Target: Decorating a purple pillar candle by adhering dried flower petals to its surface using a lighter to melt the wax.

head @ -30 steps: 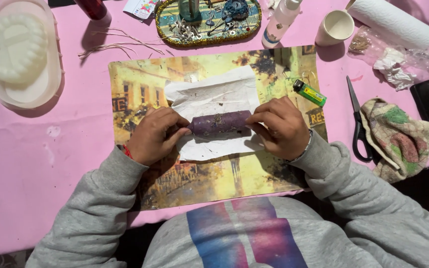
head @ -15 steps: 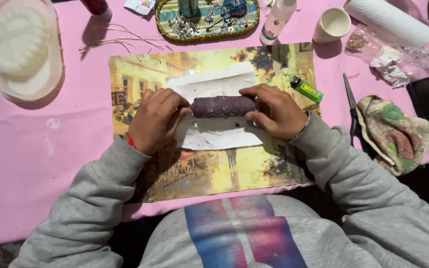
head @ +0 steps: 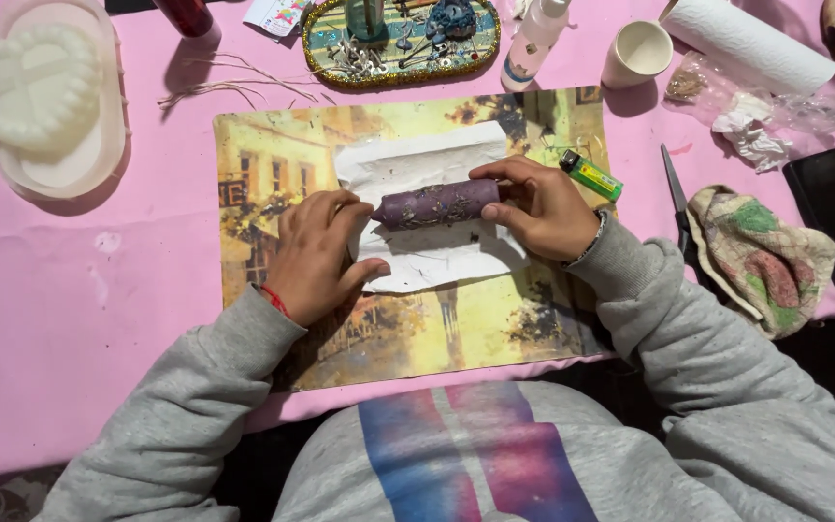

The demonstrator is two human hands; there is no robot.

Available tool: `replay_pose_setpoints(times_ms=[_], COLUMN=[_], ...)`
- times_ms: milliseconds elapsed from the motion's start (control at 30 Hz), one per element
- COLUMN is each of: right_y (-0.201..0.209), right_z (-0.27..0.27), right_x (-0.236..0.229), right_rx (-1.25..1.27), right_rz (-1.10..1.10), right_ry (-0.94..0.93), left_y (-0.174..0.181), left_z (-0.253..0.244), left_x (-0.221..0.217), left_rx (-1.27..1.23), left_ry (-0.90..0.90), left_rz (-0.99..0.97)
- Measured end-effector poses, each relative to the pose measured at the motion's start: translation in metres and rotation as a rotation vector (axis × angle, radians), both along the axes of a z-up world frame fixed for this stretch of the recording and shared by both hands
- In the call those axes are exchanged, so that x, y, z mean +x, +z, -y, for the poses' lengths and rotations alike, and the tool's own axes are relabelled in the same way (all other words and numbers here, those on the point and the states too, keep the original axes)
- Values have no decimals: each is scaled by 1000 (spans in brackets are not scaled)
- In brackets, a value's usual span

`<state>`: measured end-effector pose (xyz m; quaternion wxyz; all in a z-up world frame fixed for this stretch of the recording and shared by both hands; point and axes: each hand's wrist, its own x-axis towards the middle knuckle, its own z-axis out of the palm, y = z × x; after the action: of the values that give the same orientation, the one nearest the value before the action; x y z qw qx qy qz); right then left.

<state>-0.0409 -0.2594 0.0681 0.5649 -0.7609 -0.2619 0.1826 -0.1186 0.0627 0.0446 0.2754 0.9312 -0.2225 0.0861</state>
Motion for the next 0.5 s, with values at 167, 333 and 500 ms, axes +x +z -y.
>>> replay_pose_setpoints(times_ms=[167,333,500], right_y=[1,4,-1], right_z=[9,18,12], right_x=[5,12,4], right_rx=[51,-50,321], right_rz=[-122,-304,-676], right_ry=[-71,-196,-49], left_y=[8,7,27], left_z=[-1,-6,0], left_x=[1,2,-2], left_rx=[54,102,-57], left_ry=[16,6,68], left_rz=[-58,20,18])
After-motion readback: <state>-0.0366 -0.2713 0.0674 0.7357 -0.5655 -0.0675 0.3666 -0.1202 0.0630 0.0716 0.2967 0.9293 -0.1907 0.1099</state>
